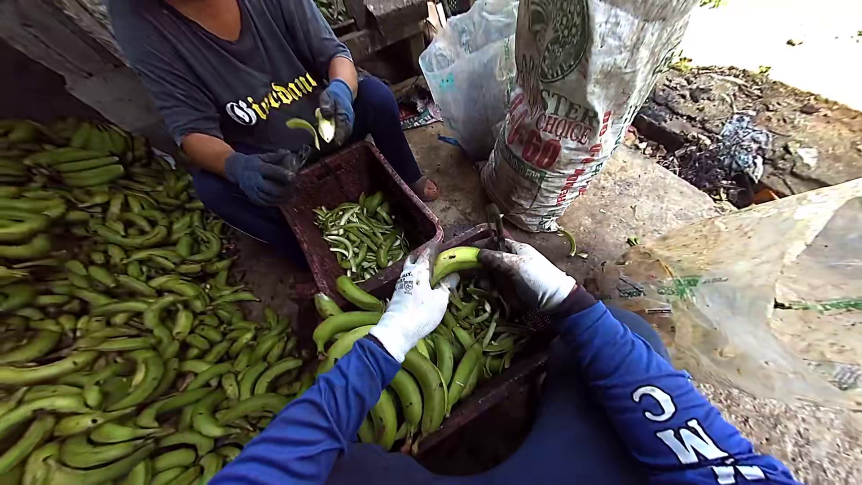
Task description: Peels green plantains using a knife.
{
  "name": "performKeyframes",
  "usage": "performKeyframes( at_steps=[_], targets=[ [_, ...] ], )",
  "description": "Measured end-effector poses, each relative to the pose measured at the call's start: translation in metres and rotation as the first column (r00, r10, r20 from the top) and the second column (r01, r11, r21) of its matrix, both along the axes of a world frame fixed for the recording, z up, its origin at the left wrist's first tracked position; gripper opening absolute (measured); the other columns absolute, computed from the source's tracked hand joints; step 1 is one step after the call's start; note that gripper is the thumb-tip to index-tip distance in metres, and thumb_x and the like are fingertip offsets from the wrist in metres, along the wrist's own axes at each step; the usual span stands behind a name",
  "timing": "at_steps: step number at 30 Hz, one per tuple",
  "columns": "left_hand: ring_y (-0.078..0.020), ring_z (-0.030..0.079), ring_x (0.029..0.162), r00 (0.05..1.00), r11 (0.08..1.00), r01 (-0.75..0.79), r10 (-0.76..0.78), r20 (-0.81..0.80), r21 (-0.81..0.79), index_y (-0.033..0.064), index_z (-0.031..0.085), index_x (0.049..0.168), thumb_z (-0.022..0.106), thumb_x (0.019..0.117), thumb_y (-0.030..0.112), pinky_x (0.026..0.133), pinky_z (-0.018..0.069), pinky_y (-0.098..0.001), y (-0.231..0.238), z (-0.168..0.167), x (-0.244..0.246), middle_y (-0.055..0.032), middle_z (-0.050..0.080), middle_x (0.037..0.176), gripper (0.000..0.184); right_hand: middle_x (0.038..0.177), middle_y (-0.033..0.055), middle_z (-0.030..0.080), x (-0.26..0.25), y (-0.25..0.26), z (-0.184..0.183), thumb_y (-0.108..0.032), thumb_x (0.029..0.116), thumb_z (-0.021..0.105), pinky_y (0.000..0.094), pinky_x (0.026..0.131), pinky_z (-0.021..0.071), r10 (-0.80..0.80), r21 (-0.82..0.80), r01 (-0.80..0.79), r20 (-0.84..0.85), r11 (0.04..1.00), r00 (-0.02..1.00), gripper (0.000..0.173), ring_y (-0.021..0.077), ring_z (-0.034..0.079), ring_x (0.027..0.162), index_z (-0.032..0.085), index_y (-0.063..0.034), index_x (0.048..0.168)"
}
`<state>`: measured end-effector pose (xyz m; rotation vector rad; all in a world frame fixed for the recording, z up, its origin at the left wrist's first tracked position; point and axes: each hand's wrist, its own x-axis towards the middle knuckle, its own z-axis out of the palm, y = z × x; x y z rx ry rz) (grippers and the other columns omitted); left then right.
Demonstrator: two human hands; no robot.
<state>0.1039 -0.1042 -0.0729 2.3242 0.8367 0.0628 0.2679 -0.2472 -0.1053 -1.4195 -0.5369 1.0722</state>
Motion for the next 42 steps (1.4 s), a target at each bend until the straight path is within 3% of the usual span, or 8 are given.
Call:
performKeyframes(
  at_steps=[3,8,12,17,29,33,37,42],
  targets=[
    [-0.019,0.066,0.111,0.992,0.968,0.114,-0.125,-0.031,-0.225,0.0171,0.057,0.14,0.061,0.0991,0.049,0.097,0.0546,-0.0464,0.008,-0.002,-0.007,-0.0083,0.067,0.125,0.052,0.083,0.0101,0.071,-0.001,0.0,0.003,-0.025,0.0957,0.071,0.0362,0.057,0.057,-0.036,0.066,0.025,0.177,0.998,0.984,0.029,0.0198,0.066,0.063,0.069,-0.0103,0.12],
    [-0.0119,0.066,0.111,0.988,0.962,0.133,-0.147,-0.043,-0.237,0.0178,0.059,0.138,0.073,0.0934,0.041,0.101,0.0544,-0.0409,0.002,-0.001,-0.005,-0.0028,0.069,0.122,0.052,0.084,0.0082,0.071,-0.017,0.004,0.006,-0.036,0.087,0.082,0.036,0.054,0.0564,-0.074,0.019,0.072,0.256,0.997,0.964,0.048,0.0198,0.066,0.062,0.062,-0.0148,0.125],
    [-0.0169,0.066,0.115,0.994,0.977,0.007,0.016,0.107,-0.212,0.0145,0.052,0.145,0.073,0.0954,0.028,0.1,0.0555,-0.0447,0.016,0.002,-0.006,-0.007,0.066,0.129,0.056,0.092,0.0067,0.069,-0.015,-0.002,0.004,-0.042,0.1001,0.061,0.0447,0.066,0.0593,-0.094,-0.063,0.147,0.516,0.987,0.852,0.043,0.0194,0.068,0.073,0.058,-0.0155,0.133],
    [-0.0132,0.067,0.112,0.975,0.988,-0.012,0.045,0.217,-0.151,0.0161,0.047,0.148,0.071,0.0973,0.03,0.096,0.0577,-0.0405,0.028,0.016,-0.014,-0.004,0.067,0.129,0.057,0.078,0.0013,0.063,-0.018,-0.006,0.004,-0.042,0.1038,0.049,0.0453,0.065,0.0532,0.125,-0.16,-0.024,0.662,0.987,0.739,0.032,0.0171,0.063,0.07,0.065,-0.0169,0.116],
    [-0.0074,0.066,0.115,0.915,0.99,0.027,0.032,0.403,-0.139,0.0138,0.047,0.148,0.071,0.0966,0.02,0.1,0.057,-0.032,0.016,0.013,-0.018,-0.0004,0.066,0.131,0.057,0.073,0.0037,0.066,-0.028,-0.001,-0.001,-0.041,0.1076,0.045,0.0353,0.054,0.0564,0.238,-0.165,-0.181,0.455,0.97,0.858,0.035,0.0157,0.064,0.058,0.064,-0.0116,0.104],
    [-0.0262,0.071,0.108,0.748,0.861,0.157,0.217,0.627,-0.485,0.007,0.043,0.148,0.059,0.1046,0.019,0.093,0.062,-0.0457,0.027,0.032,-0.017,-0.012,0.067,0.128,0.048,0.102,0.0123,0.07,-0.025,0.004,-0.022,-0.048,0.1044,0.049,0.0565,0.087,0.0536,0.497,-0.517,-0.216,0.5,0.828,0.71,0.043,0.0282,0.068,0.096,0.065,-0.0127,0.125],
    [-0.0191,0.066,0.074,0.753,0.585,0.18,0.436,0.494,-0.791,0.0167,0.057,0.137,0.037,0.1076,0.051,0.062,0.0595,-0.0372,0.038,0.037,-0.03,-0.0073,0.067,0.097,0.049,0.124,0.006,0.068,-0.025,0.001,-0.01,-0.055,0.1016,0.05,0.0537,0.093,0.055,0.148,-0.155,-0.049,0.738,0.987,0.658,0.055,0.0209,0.067,0.108,0.055,-0.0241,0.147],
    [-0.0149,0.062,0.062,0.817,0.496,-0.03,0.513,0.265,-0.868,0.018,0.065,0.114,0.037,0.0999,0.071,0.051,0.0526,-0.0309,0.024,0.027,-0.029,-0.0057,0.067,0.083,0.062,0.112,0.0076,0.066,-0.053,-0.001,0.004,-0.05,0.1029,0.047,0.0425,0.082,0.0585,-0.052,0.154,-0.173,0.875,0.973,0.482,0.053,0.0174,0.066,0.097,0.062,-0.0104,0.135]
  ],
)
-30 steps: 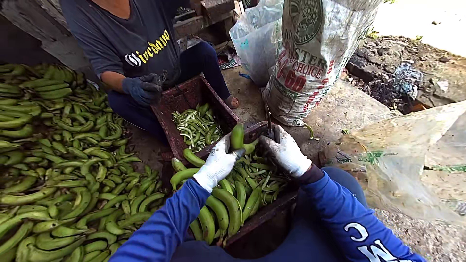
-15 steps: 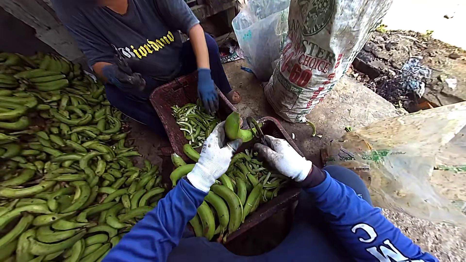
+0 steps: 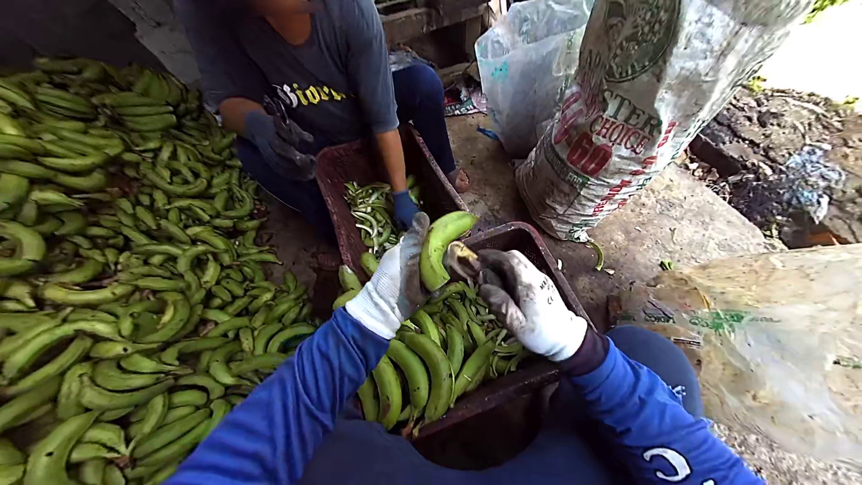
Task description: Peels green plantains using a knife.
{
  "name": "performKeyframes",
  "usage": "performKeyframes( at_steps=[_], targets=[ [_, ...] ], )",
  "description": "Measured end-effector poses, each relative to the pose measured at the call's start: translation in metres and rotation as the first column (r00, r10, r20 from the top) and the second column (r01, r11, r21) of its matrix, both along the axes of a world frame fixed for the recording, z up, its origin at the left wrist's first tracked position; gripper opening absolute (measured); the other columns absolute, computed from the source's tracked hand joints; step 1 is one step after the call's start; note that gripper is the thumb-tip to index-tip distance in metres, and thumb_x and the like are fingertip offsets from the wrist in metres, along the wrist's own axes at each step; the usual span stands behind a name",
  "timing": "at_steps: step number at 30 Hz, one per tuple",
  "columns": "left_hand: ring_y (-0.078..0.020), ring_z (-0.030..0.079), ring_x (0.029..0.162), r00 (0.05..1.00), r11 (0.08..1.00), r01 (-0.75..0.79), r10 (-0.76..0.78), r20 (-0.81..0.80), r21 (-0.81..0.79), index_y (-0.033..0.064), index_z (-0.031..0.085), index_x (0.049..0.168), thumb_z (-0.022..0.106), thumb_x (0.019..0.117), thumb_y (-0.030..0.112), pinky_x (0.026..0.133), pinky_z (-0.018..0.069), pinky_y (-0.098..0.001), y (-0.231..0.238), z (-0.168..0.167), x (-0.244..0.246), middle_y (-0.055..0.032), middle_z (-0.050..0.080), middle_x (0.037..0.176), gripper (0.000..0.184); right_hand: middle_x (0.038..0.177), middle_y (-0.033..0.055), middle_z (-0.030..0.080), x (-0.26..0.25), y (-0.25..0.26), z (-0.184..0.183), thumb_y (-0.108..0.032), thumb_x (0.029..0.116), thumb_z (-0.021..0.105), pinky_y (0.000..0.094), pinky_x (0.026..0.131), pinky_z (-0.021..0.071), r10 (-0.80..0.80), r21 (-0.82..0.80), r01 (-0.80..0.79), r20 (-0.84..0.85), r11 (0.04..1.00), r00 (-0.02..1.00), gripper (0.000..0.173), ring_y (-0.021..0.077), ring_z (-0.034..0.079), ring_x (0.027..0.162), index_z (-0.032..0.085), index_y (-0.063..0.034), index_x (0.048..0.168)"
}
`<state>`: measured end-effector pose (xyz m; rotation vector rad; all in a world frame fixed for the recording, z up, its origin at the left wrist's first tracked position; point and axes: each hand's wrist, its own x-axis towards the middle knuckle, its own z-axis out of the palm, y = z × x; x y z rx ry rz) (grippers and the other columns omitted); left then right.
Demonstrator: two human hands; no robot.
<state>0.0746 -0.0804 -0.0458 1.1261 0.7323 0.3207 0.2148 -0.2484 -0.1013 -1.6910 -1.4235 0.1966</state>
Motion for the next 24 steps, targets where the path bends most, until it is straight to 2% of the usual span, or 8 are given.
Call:
performKeyframes(
  at_steps=[3,6,10,12,14,16,20,24],
  targets=[
    [-0.013,0.059,0.063,0.999,0.999,0.045,-0.045,0.011,0.01,0.0203,0.066,0.118,0.032,0.1015,0.07,0.054,0.0523,-0.0306,-0.008,-0.003,0.002,-0.0032,0.063,0.08,0.063,0.11,0.0077,0.068,-0.011,0.001,0.001,-0.046,0.1013,0.055,0.0407,0.085,0.0577,0.09,0.035,-0.093,0.061,0.995,0.994,0.045,0.0185,0.066,0.1,0.069,-0.01,0.125],
    [-0.0109,0.058,0.06,0.998,0.997,0.063,-0.064,0.022,0.041,0.0204,0.067,0.12,0.034,0.1038,0.065,0.051,0.0504,-0.0268,-0.014,-0.002,0.006,-0.0021,0.063,0.078,0.058,0.106,0.0066,0.068,-0.013,0.003,-0.004,-0.047,0.1011,0.056,0.04,0.083,0.057,0.071,0.004,-0.072,0.065,0.997,0.995,0.044,0.0177,0.065,0.097,0.072,-0.0126,0.123],
    [-0.0143,0.056,0.055,0.989,0.983,0.093,-0.074,-0.127,0.157,0.0147,0.065,0.112,0.027,0.107,0.061,0.046,0.0482,-0.0303,-0.017,-0.004,0.017,-0.0056,0.062,0.076,0.059,0.108,0.0069,0.068,-0.003,0.008,-0.015,-0.047,0.1,0.058,0.0461,0.08,0.0584,-0.238,-0.045,0.241,0.075,0.969,0.968,0.042,0.0217,0.067,0.096,0.071,-0.0147,0.124],
    [-0.0162,0.057,0.055,0.985,0.972,0.068,-0.031,-0.167,0.223,0.0172,0.068,0.119,0.027,0.1071,0.061,0.046,0.0487,-0.0319,-0.02,-0.004,0.018,-0.0074,0.065,0.08,0.061,0.116,0.01,0.068,0.017,0.009,-0.018,-0.049,0.1024,0.055,0.0552,0.084,0.0571,-0.426,-0.164,0.422,0.012,0.891,0.904,0.044,0.0277,0.068,0.103,0.069,-0.0175,0.129],
    [-0.0162,0.062,0.059,0.988,0.973,0.041,-0.005,-0.155,0.228,0.0194,0.069,0.122,0.028,0.1045,0.066,0.049,0.0528,-0.0329,-0.016,0.0,0.014,-0.0073,0.069,0.084,0.065,0.123,0.0116,0.068,0.046,0.004,-0.014,-0.054,0.1046,0.048,0.0628,0.093,0.0523,-0.543,-0.303,0.495,-0.099,0.815,0.834,0.048,0.0316,0.066,0.112,0.066,-0.0201,0.133],
    [-0.0158,0.06,0.056,0.995,0.987,0.031,-0.014,-0.101,0.16,0.0162,0.066,0.115,0.031,0.0995,0.074,0.047,0.052,-0.0319,-0.007,0.001,0.011,-0.0075,0.066,0.079,0.069,0.119,0.0102,0.069,0.055,-0.005,-0.006,-0.057,0.1041,0.047,0.0599,0.091,0.0528,-0.57,-0.288,0.517,-0.142,0.806,0.809,0.051,0.0282,0.067,0.108,0.064,-0.0186,0.133],
    [-0.0185,0.064,0.065,1.0,0.996,0.028,-0.028,0.0,0.087,0.0125,0.063,0.125,0.042,0.1071,0.052,0.054,0.0565,-0.0332,0.006,-0.002,0.013,-0.0094,0.067,0.089,0.048,0.098,0.0001,0.071,0.02,-0.01,0.004,-0.043,0.1016,0.06,0.038,0.07,0.0605,-0.295,-0.057,0.29,-0.251,0.955,0.922,0.039,0.0106,0.068,0.079,0.063,-0.0157,0.129],
    [-0.0172,0.067,0.076,0.992,0.986,-0.12,0.114,0.062,0.113,0.0099,0.066,0.111,0.04,0.109,0.041,0.066,0.0588,-0.0359,-0.002,-0.002,0.02,-0.0072,0.068,0.089,0.04,0.108,0.0001,0.07,-0.012,-0.005,-0.001,-0.038,0.099,0.065,0.0345,0.077,0.0618,-0.005,-0.008,0.002,-0.29,1.0,0.957,0.037,0.0088,0.068,0.088,0.068,-0.0144,0.126]
  ],
)
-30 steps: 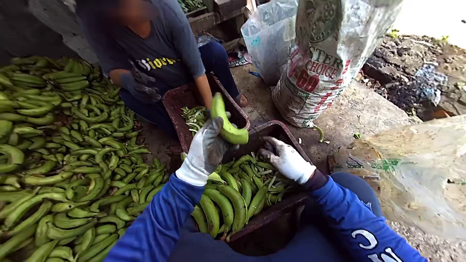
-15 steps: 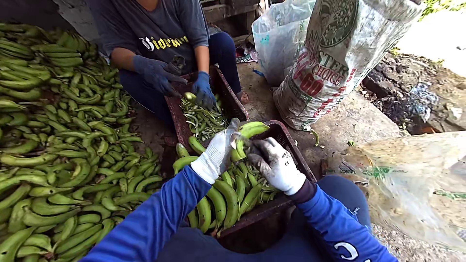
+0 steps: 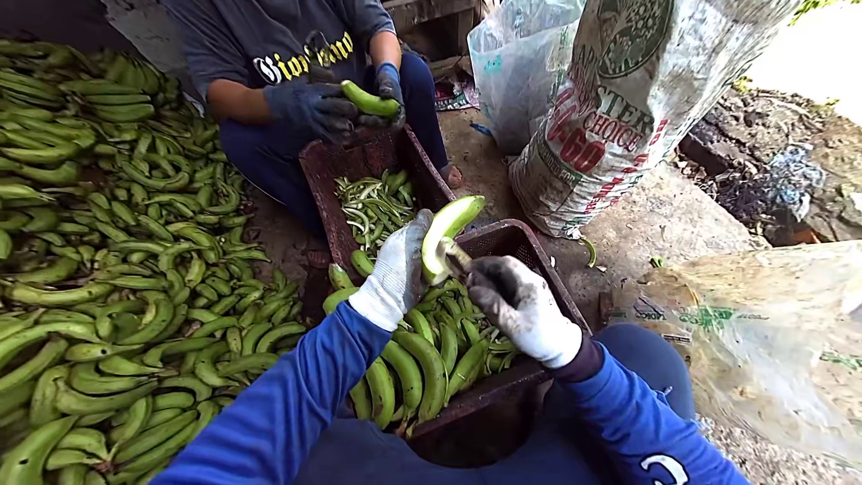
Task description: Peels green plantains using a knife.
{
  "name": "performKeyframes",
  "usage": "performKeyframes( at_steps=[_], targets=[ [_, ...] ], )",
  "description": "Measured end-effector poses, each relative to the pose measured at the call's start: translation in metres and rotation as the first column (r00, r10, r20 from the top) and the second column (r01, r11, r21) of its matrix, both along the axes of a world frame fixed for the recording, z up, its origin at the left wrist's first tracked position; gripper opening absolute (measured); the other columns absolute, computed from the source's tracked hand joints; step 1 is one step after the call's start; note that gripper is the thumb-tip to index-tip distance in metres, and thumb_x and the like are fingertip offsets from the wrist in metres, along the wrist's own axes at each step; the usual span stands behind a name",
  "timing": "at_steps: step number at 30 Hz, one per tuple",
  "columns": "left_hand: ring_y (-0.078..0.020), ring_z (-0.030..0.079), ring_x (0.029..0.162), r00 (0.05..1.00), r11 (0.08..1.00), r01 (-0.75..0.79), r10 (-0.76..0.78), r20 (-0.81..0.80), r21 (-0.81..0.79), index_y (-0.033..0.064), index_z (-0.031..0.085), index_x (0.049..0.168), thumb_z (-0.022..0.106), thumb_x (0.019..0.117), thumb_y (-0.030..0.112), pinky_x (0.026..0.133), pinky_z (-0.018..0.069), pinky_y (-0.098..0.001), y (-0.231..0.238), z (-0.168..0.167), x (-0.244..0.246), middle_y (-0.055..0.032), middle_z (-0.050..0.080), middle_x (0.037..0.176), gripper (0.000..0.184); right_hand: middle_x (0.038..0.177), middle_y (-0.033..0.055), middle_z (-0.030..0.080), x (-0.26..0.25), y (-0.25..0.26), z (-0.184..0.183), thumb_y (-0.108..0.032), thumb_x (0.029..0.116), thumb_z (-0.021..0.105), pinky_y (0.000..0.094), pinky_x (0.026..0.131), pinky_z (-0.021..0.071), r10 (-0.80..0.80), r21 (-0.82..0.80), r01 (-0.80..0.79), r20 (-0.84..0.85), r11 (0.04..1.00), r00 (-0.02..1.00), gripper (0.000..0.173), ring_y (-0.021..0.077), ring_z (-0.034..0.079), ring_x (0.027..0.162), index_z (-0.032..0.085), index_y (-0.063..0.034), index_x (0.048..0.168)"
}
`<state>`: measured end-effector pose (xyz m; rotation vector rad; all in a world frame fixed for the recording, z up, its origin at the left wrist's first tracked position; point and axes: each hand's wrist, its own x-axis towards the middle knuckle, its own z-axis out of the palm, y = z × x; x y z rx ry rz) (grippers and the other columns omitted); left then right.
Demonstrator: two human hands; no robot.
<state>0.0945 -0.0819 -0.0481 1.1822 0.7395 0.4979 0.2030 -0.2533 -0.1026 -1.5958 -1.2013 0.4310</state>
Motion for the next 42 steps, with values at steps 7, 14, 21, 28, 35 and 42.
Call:
performKeyframes(
  at_steps=[7,14,21,28,35,42],
  targets=[
    [-0.0127,0.068,0.08,0.995,0.967,0.043,-0.019,-0.098,0.252,0.0138,0.068,0.122,0.031,0.1119,0.043,0.07,0.0596,-0.0318,-0.019,0.0,-0.002,-0.0038,0.071,0.096,0.048,0.109,0.0005,0.068,-0.003,0.013,-0.019,-0.041,0.0958,0.07,0.0356,0.08,0.0605,-0.114,-0.031,0.116,0.06,0.993,0.992,0.036,0.0102,0.067,0.094,0.072,-0.018,0.124],
    [-0.0162,0.062,0.066,0.96,0.983,0.085,-0.037,-0.277,0.163,0.0205,0.067,0.125,0.035,0.1022,0.069,0.057,0.0533,-0.0343,-0.02,-0.005,-0.002,-0.0057,0.068,0.088,0.062,0.12,0.0099,0.069,0.062,0.009,-0.015,-0.053,0.1002,0.06,0.0577,0.089,0.0546,-0.538,-0.174,0.542,0.07,0.822,0.84,0.046,0.0262,0.068,0.105,0.065,-0.0179,0.13],
    [-0.0164,0.067,0.077,0.994,0.99,-0.022,0.037,-0.108,0.142,0.0113,0.064,0.125,0.038,0.1094,0.049,0.068,0.0589,-0.0346,-0.002,-0.01,0.004,-0.0075,0.068,0.095,0.048,0.11,0.0008,0.071,0.026,-0.01,0.009,-0.035,0.0976,0.068,0.0322,0.076,0.0617,-0.051,-0.019,0.05,-0.073,0.999,0.996,0.033,0.0092,0.069,0.088,0.07,-0.0138,0.123],
    [-0.0121,0.068,0.097,0.995,0.963,0.095,-0.085,-0.049,0.251,0.017,0.061,0.138,0.032,0.1111,0.029,0.083,0.0582,-0.0317,-0.017,-0.002,0.002,-0.0039,0.07,0.117,0.041,0.106,-0.0019,0.07,0.015,0.003,-0.007,-0.038,0.0931,0.074,0.0311,0.082,0.0605,0.091,-0.092,-0.096,-0.058,0.991,0.994,0.033,0.0072,0.068,0.093,0.075,-0.0162,0.118],
    [-0.0123,0.06,0.062,0.97,0.976,0.186,-0.201,-0.134,-0.116,0.0253,0.064,0.126,0.039,0.1052,0.06,0.052,0.0509,-0.0277,-0.019,-0.014,-0.002,-0.0032,0.066,0.087,0.047,0.121,0.0095,0.068,0.061,0.015,-0.014,-0.048,0.1004,0.062,0.052,0.094,0.0556,-0.526,-0.039,0.529,0.054,0.848,0.848,0.044,0.0233,0.067,0.109,0.067,-0.0171,0.132],
    [-0.0156,0.07,0.098,0.98,0.945,0.136,-0.084,-0.183,0.298,0.023,0.05,0.15,0.047,0.1075,0.044,0.085,0.0605,-0.0388,-0.004,-0.009,0.002,-0.0055,0.069,0.121,0.047,0.102,-0.0003,0.071,0.026,-0.008,0.016,-0.041,0.1005,0.064,0.0346,0.069,0.0611,-0.273,0.005,0.273,-0.056,0.962,0.96,0.038,0.0092,0.068,0.08,0.062,-0.0161,0.13]
  ],
)
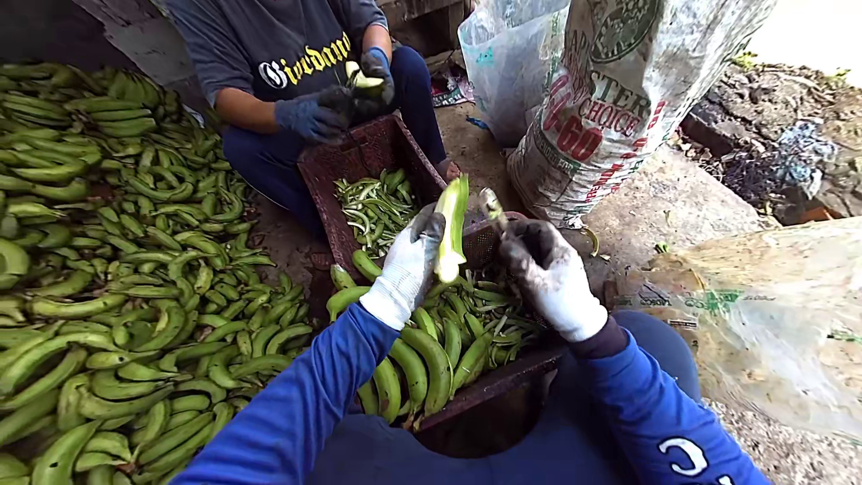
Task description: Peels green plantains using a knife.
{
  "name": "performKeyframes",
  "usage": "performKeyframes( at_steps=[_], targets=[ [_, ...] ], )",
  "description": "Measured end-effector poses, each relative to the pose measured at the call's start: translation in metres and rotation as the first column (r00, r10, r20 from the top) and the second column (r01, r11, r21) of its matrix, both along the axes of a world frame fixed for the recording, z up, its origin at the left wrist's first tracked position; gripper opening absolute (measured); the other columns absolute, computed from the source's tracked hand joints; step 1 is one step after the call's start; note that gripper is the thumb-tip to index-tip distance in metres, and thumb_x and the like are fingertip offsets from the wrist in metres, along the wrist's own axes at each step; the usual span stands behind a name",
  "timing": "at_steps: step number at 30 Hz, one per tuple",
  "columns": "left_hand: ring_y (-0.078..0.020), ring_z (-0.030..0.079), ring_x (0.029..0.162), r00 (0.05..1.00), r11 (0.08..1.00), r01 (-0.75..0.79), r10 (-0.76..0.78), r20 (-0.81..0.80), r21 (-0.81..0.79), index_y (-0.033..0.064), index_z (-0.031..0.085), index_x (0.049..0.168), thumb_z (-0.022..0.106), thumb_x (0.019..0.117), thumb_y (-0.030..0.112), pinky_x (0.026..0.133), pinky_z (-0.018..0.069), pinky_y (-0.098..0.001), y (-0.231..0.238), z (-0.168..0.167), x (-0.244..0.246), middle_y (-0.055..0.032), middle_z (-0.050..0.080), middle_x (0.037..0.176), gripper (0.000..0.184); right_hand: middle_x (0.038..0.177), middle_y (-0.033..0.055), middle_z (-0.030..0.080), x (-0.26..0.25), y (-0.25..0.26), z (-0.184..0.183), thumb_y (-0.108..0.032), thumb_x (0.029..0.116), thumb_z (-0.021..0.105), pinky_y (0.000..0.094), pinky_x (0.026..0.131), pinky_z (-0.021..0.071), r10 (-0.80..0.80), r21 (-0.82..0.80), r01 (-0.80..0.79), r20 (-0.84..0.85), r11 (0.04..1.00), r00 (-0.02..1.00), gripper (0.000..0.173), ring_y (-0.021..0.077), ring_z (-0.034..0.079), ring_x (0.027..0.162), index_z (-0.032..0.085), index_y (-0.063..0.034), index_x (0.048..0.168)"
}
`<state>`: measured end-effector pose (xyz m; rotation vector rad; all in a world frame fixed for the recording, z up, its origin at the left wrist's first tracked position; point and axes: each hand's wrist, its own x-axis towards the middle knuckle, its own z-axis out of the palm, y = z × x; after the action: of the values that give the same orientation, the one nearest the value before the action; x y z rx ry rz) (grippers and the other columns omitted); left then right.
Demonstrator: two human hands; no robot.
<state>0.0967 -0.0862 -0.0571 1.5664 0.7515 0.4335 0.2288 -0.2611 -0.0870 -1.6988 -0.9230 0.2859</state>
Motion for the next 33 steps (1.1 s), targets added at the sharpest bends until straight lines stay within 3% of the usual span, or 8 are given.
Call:
performKeyframes(
  at_steps=[4,6,12,17,22,24,27,33],
  targets=[
    [-0.01,0.065,0.115,0.998,0.946,0.033,-0.013,-0.062,0.323,0.0221,0.051,0.15,0.039,0.1098,0.042,0.101,0.0543,-0.0376,-0.001,0.008,0.001,-0.0035,0.065,0.133,0.046,0.111,0.0009,0.07,-0.007,0.002,-0.003,-0.053,0.0993,0.059,0.0462,0.079,0.0586,0.011,-0.223,0.014,0.111,0.975,0.994,0.044,0.0151,0.068,0.093,0.067,-0.0215,0.129],
    [-0.0132,0.068,0.109,0.999,0.962,-0.026,0.035,-0.028,0.271,0.0212,0.05,0.15,0.039,0.1103,0.04,0.095,0.0579,-0.0393,-0.001,0.008,0.001,-0.0058,0.066,0.129,0.045,0.111,0.0027,0.071,-0.001,0.001,-0.005,-0.055,0.1015,0.054,0.0522,0.082,0.0573,-0.024,-0.309,0.059,0.117,0.949,0.993,0.044,0.0187,0.069,0.095,0.068,-0.0218,0.128],
    [-0.014,0.069,0.104,0.978,0.966,-0.183,0.16,0.133,0.181,0.0156,0.043,0.154,0.038,0.1115,0.036,0.093,0.0594,-0.036,0.007,0.004,0.002,-0.0068,0.067,0.124,0.047,0.108,-0.0011,0.069,-0.032,-0.001,-0.007,-0.039,0.1,0.065,0.0325,0.077,0.0621,0.183,-0.016,-0.183,0.024,0.983,0.983,0.035,0.0073,0.068,0.087,0.068,-0.0162,0.126],
    [-0.0143,0.07,0.094,0.997,0.992,0.063,-0.068,0.047,0.108,0.0167,0.044,0.153,0.039,0.1099,0.025,0.083,0.0612,-0.0354,-0.011,0.017,-0.007,-0.0062,0.069,0.115,0.044,0.112,0.0016,0.069,-0.02,0.011,-0.018,-0.043,0.0988,0.065,0.0376,0.084,0.0589,0.154,-0.061,-0.144,0.193,0.988,0.969,0.038,0.0123,0.066,0.099,0.071,-0.0178,0.127],
    [-0.0172,0.067,0.066,0.931,0.821,0.363,-0.339,0.135,-0.441,0.0237,0.052,0.147,0.039,0.11,0.042,0.052,0.0562,-0.027,-0.012,0.006,-0.01,-0.0143,0.07,0.098,0.043,0.118,0.0068,0.069,0.03,0.014,-0.01,-0.045,0.104,0.057,0.0462,0.091,0.0568,-0.168,-0.03,0.177,0.19,0.984,0.967,0.042,0.0183,0.068,0.106,0.068,-0.0171,0.133],
    [-0.0213,0.071,0.078,0.875,0.702,0.483,-0.416,0.248,-0.524,0.0202,0.05,0.149,0.04,0.1069,0.053,0.061,0.0588,-0.0281,-0.012,0.006,-0.01,-0.0187,0.07,0.106,0.054,0.119,0.0069,0.069,0.027,0.01,-0.004,-0.043,0.1044,0.057,0.044,0.091,0.0573,-0.143,-0.012,0.148,0.202,0.989,0.969,0.042,0.0168,0.067,0.106,0.067,-0.0155,0.134],
    [-0.0211,0.072,0.086,0.884,0.755,0.467,-0.421,0.205,-0.46,0.017,0.052,0.141,0.061,0.0964,0.056,0.073,0.0613,-0.0326,-0.017,0.009,-0.009,-0.0145,0.072,0.106,0.06,0.118,0.0041,0.068,0.012,0.009,-0.008,-0.044,0.1033,0.058,0.0422,0.089,0.0576,-0.101,-0.04,0.109,0.155,0.993,0.983,0.041,0.0146,0.067,0.104,0.067,-0.0175,0.133],
    [-0.0226,0.068,0.105,0.928,0.881,0.157,0.023,0.372,-0.447,0.0187,0.044,0.148,0.056,0.1035,0.042,0.087,0.0602,-0.0406,0.002,-0.005,-0.008,-0.0107,0.066,0.124,0.052,0.113,0.0032,0.069,-0.006,0.002,-0.005,-0.042,0.0991,0.065,0.0396,0.079,0.061,-0.056,0.023,0.054,0.097,0.998,0.994,0.042,0.0121,0.068,0.093,0.063,-0.0148,0.131]
  ],
)
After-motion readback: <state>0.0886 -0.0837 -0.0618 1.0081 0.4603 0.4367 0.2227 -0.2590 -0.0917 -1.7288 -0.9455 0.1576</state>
